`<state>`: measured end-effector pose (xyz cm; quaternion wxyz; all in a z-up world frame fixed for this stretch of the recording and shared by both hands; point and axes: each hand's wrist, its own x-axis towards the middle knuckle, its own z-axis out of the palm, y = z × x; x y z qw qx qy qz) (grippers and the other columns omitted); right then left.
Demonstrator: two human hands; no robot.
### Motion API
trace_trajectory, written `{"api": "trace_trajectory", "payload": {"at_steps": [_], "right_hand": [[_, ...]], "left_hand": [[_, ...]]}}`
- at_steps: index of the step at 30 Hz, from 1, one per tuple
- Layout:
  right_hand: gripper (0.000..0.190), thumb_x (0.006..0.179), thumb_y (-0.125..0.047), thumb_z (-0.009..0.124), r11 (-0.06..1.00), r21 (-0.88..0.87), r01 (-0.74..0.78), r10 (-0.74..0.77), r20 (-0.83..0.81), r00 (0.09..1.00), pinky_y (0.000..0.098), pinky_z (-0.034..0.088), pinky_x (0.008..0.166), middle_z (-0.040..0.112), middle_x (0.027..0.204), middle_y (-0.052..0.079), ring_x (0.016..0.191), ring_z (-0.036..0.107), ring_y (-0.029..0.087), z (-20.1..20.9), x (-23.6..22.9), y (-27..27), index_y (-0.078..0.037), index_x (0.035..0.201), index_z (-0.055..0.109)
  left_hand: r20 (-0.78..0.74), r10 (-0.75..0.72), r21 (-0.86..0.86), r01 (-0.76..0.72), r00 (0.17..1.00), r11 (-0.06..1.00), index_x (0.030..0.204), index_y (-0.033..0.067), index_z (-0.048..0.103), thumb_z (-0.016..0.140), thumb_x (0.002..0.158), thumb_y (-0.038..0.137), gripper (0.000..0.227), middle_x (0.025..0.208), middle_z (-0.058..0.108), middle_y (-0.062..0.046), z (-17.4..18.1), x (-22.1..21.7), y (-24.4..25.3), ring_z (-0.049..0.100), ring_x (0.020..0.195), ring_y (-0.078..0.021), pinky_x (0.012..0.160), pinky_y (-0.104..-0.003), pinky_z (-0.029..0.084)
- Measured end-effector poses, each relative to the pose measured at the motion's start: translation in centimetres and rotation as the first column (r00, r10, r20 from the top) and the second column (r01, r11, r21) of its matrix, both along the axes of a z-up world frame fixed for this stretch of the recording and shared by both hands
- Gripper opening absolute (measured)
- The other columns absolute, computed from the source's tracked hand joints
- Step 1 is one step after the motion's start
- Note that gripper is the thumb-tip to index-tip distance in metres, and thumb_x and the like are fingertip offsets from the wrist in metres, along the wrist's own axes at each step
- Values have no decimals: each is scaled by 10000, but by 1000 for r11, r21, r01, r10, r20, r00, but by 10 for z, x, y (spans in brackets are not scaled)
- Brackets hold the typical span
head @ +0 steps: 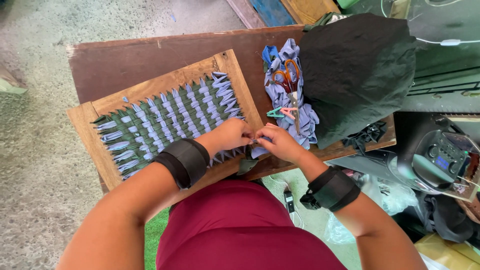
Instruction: The person weaves fabric strips on a wooden loom frame by aligning the fabric with both hands, then rotating the frame and removing clothespins from the fabric with both hands.
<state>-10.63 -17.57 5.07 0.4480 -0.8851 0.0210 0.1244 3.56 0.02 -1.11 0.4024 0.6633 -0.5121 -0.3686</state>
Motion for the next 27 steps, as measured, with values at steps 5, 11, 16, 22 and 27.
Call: {"api": "trace_trajectory", "payload": {"at_steps": [5,11,16,22,27], "right_hand": [[150,848,-104,689,996,-72,45,-40,66,997,361,498,732,642,798,78,802,606,246,-1,-1,6,-63,984,737],[66,880,-72,689,999,24,48,-49,29,998,422,320,1123,689,752,47,708,658,176,-47,-16,-3,-59,921,739],[131,921,-94,647,894,314,318,-208,-338,918,305,498,716,671,839,-15,746,578,56,-49,-18,6,-39,1002,736],[247,890,-95,595,945,88,316,-296,-183,937,253,520,687,747,847,-37,678,618,53,-18,-9,20,-64,1085,744],[179,868,-75,619,929,164,333,-313,-136,940,260,516,704,726,813,-12,711,605,59,-43,-13,18,-30,974,756]], "left_hand": [[15,-7,36,6,1000,999,903,81,763,763,796,193,155,827,737,-118,-1,2,-2,709,788,-313,715,-420,553],[138,-65,34,61,988,998,891,71,745,745,778,182,159,838,716,-126,-1,-4,2,695,796,-341,705,-455,548],[160,-66,2,67,985,998,889,61,732,755,780,184,166,822,699,-135,1,-1,7,685,778,-348,693,-462,541],[45,-23,-15,23,999,1000,854,64,730,747,773,159,125,783,713,-120,4,4,8,702,741,-320,677,-425,550],[46,-18,56,16,999,998,857,50,681,733,751,143,150,790,716,-129,9,3,6,708,770,-327,684,-437,550]]}}
